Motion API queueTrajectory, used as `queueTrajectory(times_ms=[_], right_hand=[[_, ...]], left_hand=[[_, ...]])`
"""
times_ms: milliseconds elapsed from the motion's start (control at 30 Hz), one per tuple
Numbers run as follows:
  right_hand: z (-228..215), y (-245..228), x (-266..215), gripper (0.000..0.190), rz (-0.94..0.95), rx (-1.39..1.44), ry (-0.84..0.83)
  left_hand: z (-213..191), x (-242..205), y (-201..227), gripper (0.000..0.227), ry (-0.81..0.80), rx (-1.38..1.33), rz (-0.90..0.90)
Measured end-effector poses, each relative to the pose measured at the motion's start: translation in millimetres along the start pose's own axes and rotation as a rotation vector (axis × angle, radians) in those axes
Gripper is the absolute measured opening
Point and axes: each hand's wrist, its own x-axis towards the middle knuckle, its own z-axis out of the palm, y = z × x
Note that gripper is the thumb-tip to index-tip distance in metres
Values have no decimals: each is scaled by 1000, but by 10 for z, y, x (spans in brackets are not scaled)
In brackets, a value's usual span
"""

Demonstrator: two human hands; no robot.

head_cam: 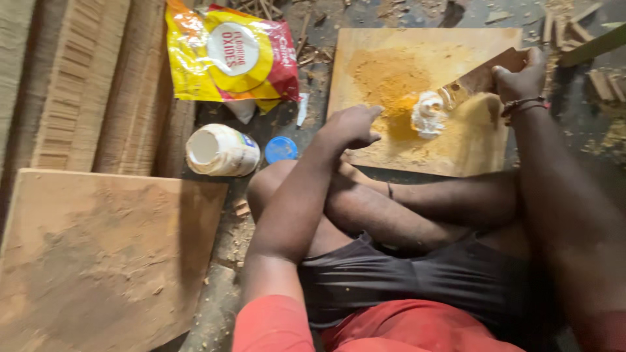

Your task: The person opens a bag of flooring oxides and a jar of white powder, then mixes them on a wooden board using a small wood scrap.

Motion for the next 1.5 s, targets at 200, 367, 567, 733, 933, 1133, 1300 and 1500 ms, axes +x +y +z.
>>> queueTrajectory(times_ms=[200,367,567,733,933,1133,1300,1500], right_hand=[[-2,-558,-76,37,191,311,-95],[-344,-1557,-353,17,-175,2,-87],[-460,-2125,-523,19,-192,-21,-32],[-536,-1456,-507,32,-84,23,32],[-198,-732,-671,39,646,551,-5],[-257,-1125,-671,28,402,629,30],[-351,-1893,-782,16,-51,65,35],[-426,-2339,-799,7,-216,-10,-145]], left_hand=[[-45,-79,-39,65,17,-5,9],[-94,-86,-56,65,17,-12,14],[-112,-109,-3,66,-2,-13,27],[-105,-178,15,67,-24,-1,27],[-169,-208,62,64,1,8,32],[-114,-256,81,63,21,6,54],[-152,-274,71,64,-5,31,30],[-54,-243,49,64,21,13,44]])
